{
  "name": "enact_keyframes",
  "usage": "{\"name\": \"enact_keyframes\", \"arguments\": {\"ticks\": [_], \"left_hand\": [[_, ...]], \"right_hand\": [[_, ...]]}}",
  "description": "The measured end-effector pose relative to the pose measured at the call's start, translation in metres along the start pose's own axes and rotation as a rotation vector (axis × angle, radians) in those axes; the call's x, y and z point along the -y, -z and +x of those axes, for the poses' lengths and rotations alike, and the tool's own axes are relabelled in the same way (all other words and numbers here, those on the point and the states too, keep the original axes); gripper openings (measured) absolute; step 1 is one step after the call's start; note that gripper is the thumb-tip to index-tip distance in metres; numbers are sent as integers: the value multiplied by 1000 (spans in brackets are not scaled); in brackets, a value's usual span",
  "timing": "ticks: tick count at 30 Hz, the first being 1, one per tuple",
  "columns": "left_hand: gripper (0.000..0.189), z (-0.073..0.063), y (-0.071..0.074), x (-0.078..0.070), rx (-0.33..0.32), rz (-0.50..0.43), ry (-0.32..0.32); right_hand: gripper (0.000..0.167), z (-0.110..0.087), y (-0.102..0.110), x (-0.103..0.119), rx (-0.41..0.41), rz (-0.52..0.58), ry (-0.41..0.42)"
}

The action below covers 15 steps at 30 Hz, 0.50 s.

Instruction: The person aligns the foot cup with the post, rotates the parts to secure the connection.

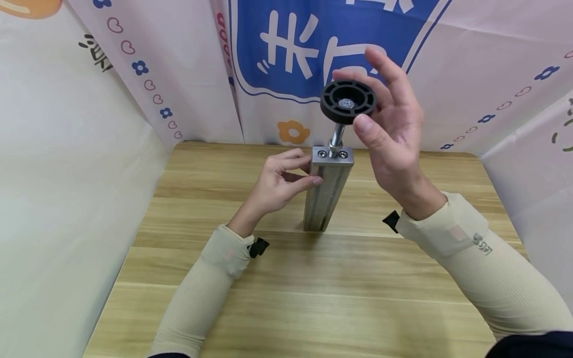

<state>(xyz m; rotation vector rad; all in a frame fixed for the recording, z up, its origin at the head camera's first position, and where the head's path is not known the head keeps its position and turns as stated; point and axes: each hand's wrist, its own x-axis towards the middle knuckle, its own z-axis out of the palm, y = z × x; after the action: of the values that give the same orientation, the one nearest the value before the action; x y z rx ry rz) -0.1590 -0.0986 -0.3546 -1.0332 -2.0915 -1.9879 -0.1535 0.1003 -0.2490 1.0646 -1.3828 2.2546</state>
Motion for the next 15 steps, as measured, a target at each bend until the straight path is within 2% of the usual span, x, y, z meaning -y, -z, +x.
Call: {"name": "enact_keyframes", "arguments": {"ticks": [15], "left_hand": [[35, 0, 0, -1, -2, -5, 7]], "right_hand": [[78, -3, 1, -1, 12, 8, -1]]}}
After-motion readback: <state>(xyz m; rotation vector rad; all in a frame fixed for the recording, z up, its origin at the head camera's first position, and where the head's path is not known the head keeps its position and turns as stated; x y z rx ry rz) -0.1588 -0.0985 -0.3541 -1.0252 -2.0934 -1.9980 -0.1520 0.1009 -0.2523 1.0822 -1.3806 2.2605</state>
